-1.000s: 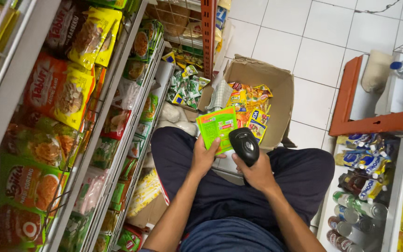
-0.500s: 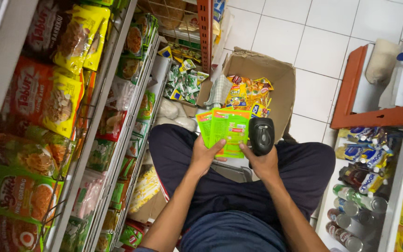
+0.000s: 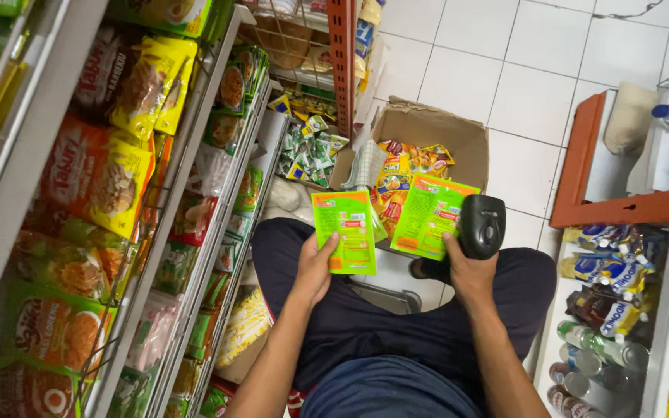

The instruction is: The person uses a handheld scanner to scan barcodes on various condiment and seasoning packets, takes a packet from a cardboard box, scans it, and places it onto a metal rack or back into the box.

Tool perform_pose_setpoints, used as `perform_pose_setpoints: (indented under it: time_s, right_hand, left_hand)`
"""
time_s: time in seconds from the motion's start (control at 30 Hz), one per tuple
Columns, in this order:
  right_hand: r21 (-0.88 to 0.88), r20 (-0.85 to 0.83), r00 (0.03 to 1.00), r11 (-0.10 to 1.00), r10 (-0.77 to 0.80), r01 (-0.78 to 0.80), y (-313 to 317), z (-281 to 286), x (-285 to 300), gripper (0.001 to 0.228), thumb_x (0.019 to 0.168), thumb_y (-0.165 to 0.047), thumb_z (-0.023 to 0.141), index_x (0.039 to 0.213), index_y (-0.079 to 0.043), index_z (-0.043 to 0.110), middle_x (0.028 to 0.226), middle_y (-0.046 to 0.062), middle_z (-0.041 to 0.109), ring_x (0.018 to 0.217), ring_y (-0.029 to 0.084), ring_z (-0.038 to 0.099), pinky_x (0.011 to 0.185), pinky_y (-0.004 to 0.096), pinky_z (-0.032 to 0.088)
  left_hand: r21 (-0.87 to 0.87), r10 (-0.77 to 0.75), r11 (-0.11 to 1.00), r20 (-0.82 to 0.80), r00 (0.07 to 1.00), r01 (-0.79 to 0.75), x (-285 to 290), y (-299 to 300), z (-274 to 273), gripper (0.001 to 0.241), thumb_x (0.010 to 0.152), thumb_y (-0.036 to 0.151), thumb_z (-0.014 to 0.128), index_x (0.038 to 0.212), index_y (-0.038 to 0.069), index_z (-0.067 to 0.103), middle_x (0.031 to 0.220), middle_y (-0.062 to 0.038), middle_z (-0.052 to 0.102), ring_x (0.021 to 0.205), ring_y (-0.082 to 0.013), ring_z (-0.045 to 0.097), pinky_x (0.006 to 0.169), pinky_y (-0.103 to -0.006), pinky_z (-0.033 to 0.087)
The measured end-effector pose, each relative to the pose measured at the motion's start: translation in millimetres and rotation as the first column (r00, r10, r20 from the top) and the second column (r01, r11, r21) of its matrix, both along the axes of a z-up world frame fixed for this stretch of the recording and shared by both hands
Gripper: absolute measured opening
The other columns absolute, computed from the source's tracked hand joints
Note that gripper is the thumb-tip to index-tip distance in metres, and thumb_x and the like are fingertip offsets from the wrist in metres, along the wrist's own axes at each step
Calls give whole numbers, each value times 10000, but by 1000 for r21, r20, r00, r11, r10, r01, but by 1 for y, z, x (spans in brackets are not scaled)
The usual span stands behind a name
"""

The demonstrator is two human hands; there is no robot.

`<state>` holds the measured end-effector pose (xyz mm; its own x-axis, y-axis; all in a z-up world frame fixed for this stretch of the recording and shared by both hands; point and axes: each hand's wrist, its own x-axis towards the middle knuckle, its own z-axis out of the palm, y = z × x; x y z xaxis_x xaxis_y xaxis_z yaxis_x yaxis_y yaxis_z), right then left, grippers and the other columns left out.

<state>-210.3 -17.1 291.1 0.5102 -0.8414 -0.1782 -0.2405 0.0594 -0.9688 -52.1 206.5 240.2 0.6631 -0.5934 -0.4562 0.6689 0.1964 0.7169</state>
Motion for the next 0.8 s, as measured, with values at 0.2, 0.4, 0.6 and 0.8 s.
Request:
perform_pose_setpoints:
  time_s: [0.2,0.4,0.6,0.8]
  right_hand:
    - [-16,-131,991,1000,11,-14,13,-19,3,373,835,-144,825,1113,-8,616,959,18,673,821,109,630,727,288,536]
    - [22,-92,976,981,195,-194,22,-7,-6,205,906,-163,779,1010,-12,687,792,18,677,694,106,616,630,302,509]
    - [73,-190,909,928,372,-365,27,27,-9,196,888,-207,762,922,-21,712,702,25,718,610,106,667,591,287,545]
    - [87,-237,854,886,463,-456,45,41,10,232,846,-229,796,891,-22,700,674,55,723,574,123,682,557,301,553]
  left_hand:
    - [-72,-71,995,-139,988,62,-15,-35,13,357,1006,160,615,1331,17,584,1223,-67,696,1096,-158,671,964,-330,526]
    - [90,-32,996,317,948,4,-21,-51,24,438,986,143,685,1365,-8,525,1234,-100,673,1106,-169,643,981,-333,524]
    - [216,-16,964,630,777,-155,-7,-47,44,594,945,127,719,1413,-7,378,1260,-115,619,1146,-167,620,989,-323,510]
    - [220,-88,975,545,834,-42,-10,-48,49,426,956,136,713,1321,-7,548,1151,-101,714,1012,-130,667,892,-299,549]
